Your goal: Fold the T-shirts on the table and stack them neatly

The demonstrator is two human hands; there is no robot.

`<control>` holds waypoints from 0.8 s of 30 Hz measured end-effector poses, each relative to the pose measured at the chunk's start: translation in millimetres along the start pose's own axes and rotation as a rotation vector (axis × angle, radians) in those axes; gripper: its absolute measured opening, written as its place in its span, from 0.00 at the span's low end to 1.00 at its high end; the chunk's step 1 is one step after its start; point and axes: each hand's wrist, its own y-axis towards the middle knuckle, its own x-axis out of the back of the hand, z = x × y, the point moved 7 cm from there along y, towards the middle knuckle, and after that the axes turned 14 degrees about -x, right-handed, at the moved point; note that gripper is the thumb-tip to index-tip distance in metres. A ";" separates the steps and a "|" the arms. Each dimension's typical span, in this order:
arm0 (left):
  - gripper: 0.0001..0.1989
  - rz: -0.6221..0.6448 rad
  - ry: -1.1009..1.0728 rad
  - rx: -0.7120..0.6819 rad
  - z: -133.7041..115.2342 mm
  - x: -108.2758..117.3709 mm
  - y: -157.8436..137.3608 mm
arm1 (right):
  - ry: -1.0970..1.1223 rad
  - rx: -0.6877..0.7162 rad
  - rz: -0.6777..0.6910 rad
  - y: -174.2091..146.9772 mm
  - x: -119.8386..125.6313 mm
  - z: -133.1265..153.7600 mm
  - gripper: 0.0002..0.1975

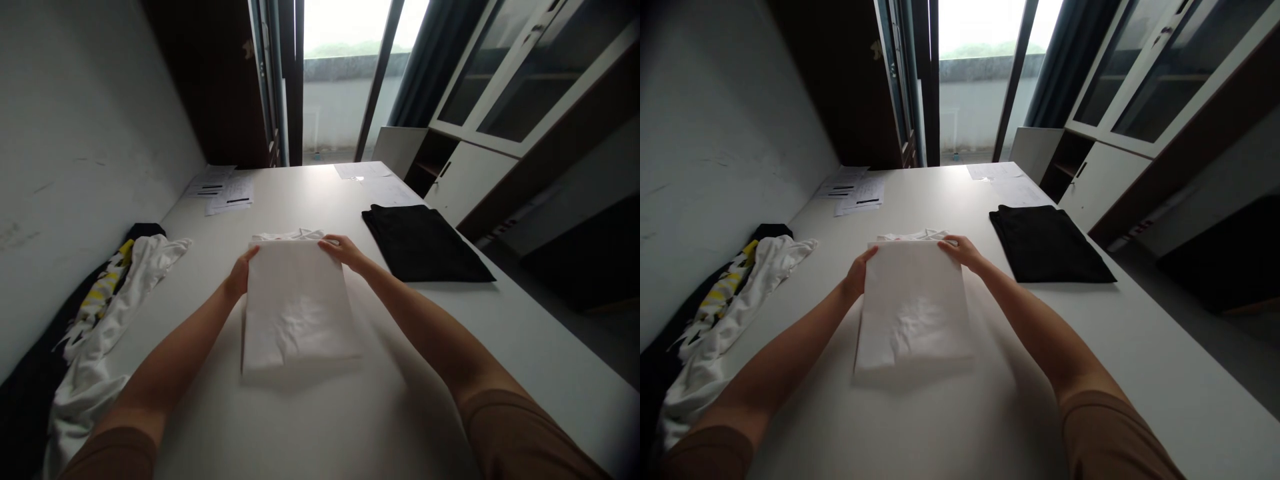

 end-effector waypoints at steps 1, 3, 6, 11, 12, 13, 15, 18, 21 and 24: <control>0.30 0.011 -0.005 -0.017 -4.4 0.3 9.2 | -0.024 0.019 -0.014 9.6 1.7 3.0 0.28; 0.30 0.021 -0.016 -0.043 -12.6 2.2 27.1 | -0.071 0.049 -0.038 30.5 5.2 8.1 0.26; 0.28 -0.012 -0.017 -0.070 -21.0 10.8 52.5 | -0.169 0.077 -0.080 64.2 10.2 12.5 0.24; 0.23 -0.189 0.032 0.003 -15.3 34.2 86.9 | -0.426 0.071 -0.226 114.1 15.5 6.1 0.18; 0.23 -0.231 0.046 0.027 -12.6 38.1 92.0 | -0.478 0.052 -0.251 121.5 14.8 2.1 0.16; 0.22 -0.270 0.065 0.050 -10.0 41.7 96.6 | -0.528 0.038 -0.276 127.6 13.5 -1.7 0.15; 0.20 -0.336 0.113 0.093 -6.2 48.0 104.0 | -0.621 0.053 -0.326 135.7 9.6 -6.4 0.13; 0.18 -0.407 0.174 0.119 -5.7 59.1 111.1 | -0.707 0.128 -0.349 142.2 1.1 -8.8 0.12; 0.15 -0.458 0.210 0.087 -10.0 74.5 114.2 | -0.713 0.146 -0.310 149.5 -4.4 -10.5 0.13; 0.12 -0.522 0.284 0.034 -14.7 92.2 114.5 | -0.725 0.132 -0.312 158.2 -5.9 -8.1 0.14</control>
